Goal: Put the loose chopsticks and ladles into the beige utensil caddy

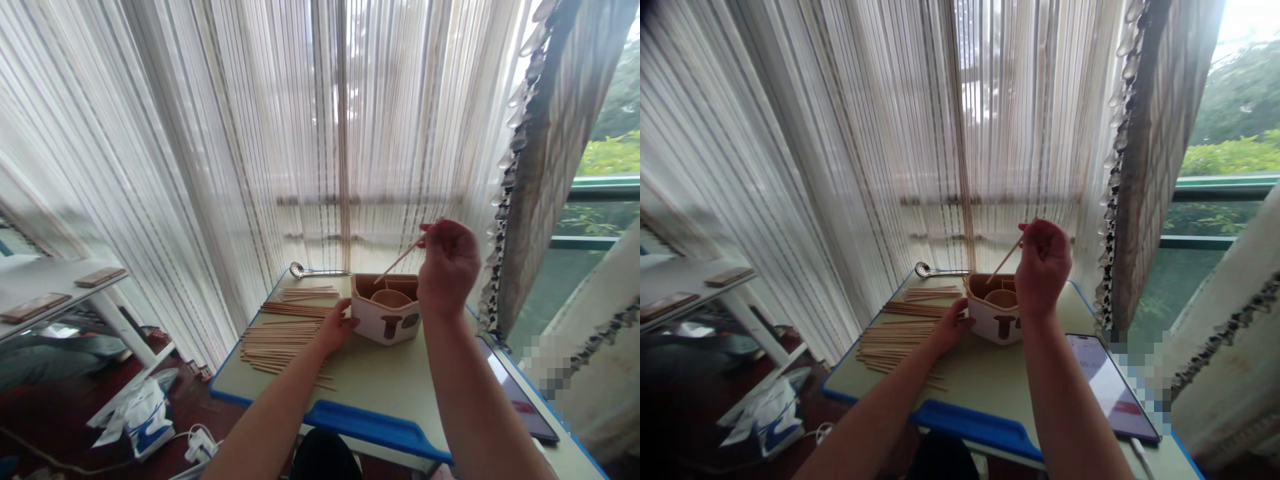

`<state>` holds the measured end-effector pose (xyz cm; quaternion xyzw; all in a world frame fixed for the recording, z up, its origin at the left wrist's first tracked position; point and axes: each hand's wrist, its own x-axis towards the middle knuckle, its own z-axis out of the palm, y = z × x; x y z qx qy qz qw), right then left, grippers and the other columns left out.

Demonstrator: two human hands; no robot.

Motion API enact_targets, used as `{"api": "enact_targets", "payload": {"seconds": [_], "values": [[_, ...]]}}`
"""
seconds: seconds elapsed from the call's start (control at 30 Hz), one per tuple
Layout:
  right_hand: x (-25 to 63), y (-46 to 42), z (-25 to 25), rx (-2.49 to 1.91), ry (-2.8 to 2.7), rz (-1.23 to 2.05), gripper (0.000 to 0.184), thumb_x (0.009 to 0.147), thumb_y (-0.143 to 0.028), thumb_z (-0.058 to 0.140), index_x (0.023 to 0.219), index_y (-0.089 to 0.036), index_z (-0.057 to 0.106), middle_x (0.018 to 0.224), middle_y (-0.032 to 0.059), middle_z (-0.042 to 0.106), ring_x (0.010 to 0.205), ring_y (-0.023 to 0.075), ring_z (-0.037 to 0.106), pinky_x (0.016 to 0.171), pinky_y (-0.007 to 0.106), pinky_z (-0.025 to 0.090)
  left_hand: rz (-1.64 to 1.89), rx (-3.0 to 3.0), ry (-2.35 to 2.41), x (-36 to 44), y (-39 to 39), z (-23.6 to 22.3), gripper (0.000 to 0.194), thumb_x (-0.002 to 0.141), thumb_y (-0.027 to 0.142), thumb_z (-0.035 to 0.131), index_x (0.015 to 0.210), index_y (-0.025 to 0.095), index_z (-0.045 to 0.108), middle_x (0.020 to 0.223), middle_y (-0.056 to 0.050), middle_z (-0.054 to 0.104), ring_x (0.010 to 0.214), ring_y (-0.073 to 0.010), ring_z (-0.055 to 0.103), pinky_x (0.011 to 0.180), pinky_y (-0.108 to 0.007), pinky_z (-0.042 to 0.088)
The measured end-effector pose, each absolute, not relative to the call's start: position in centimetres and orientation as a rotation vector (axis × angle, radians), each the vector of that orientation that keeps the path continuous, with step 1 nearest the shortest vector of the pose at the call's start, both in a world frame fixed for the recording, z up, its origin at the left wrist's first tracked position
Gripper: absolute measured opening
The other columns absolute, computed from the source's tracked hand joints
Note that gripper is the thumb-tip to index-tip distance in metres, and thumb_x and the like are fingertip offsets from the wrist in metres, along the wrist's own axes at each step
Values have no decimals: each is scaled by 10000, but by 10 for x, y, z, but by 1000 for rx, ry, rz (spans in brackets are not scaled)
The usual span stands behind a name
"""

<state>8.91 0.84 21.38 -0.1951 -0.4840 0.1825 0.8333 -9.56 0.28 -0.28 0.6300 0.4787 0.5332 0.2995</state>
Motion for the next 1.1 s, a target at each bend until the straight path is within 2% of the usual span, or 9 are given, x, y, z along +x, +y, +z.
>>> {"api": "enact_targets", "payload": {"seconds": [0.13, 0.33, 0.47, 0.57, 0.73, 0.8, 0.93, 1.03, 1.1], "values": [[72, 13, 184, -524, -1140, 430, 173, 851, -329, 577, 958, -194, 553, 859, 31, 680, 773, 144, 640, 705, 307, 497, 1430, 1648, 1272, -95, 3, -3, 533, 770, 272, 682, 1256, 228, 469, 1276, -100, 561, 1186, -220, 523, 999, -404, 410], [67, 14, 151, -807, -1655, 381, 380, 845, -310, 557, 1203, -198, 501, 813, 33, 692, 718, 172, 649, 692, 310, 482, 1405, 1744, 1307, -94, 0, 4, 497, 780, 261, 660, 1240, 214, 479, 1260, -86, 575, 1128, -210, 552, 975, -384, 424], [73, 11, 147, -930, -1950, 197, 285, 865, -259, 483, 1103, -195, 626, 839, 80, 685, 780, 204, 634, 735, 321, 456, 1398, 1773, 1340, -94, -3, 10, 487, 777, 266, 661, 1228, 204, 490, 1226, -75, 600, 1082, -207, 568, 962, -381, 429], [77, 9, 146, -992, -2038, 127, 306, 876, -260, 448, 1081, -196, 668, 867, 106, 682, 789, 216, 627, 736, 322, 448, 1388, 1793, 1338, -94, -4, 11, 474, 781, 267, 654, 1221, 200, 493, 1211, -73, 609, 1074, -209, 570, 956, -379, 430], [82, 0, 147, -912, -2042, 202, 269, 822, -195, 477, 975, -208, 697, 848, 67, 692, 807, 195, 622, 753, 299, 450, 1385, 1777, 1358, -94, -3, 8, 470, 769, 258, 662, 1210, 207, 509, 1182, -63, 618, 1047, -205, 583, 936, -367, 436], [81, -4, 146, -921, -2007, 274, 277, 779, -183, 521, 1008, -198, 677, 867, 58, 694, 795, 189, 620, 738, 293, 457, 1397, 1751, 1357, -94, -1, 6, 463, 763, 265, 669, 1198, 213, 518, 1168, -57, 623, 1035, -202, 588, 918, -355, 448], [77, -5, 142, -983, -1962, 350, 427, 777, -239, 581, 1200, -179, 585, 888, 58, 703, 871, 204, 609, 772, 316, 459, 1426, 1739, 1338, -95, 2, 1, 438, 761, 269, 675, 1172, 212, 534, 1174, -62, 619, 1040, -204, 587, 906, -351, 462], [73, -2, 137, -992, -2041, 249, 356, 784, -332, 619, 1118, -212, 639, 874, 59, 702, 965, 227, 578, 820, 332, 436, 1440, 1750, 1310, -95, 3, 0, 432, 768, 258, 669, 1175, 213, 534, 1182, -70, 617, 1042, -207, 588, 906, -359, 466], [72, 0, 133, -1010, -2127, 146, 289, 769, -380, 645, 1010, -225, 680, 855, 63, 689, 940, 235, 573, 810, 334, 426, 1442, 1752, 1290, -95, 2, 0, 433, 771, 252, 666, 1181, 213, 533, 1184, -76, 616, 1058, -214, 584, 903, -359, 469]]}}
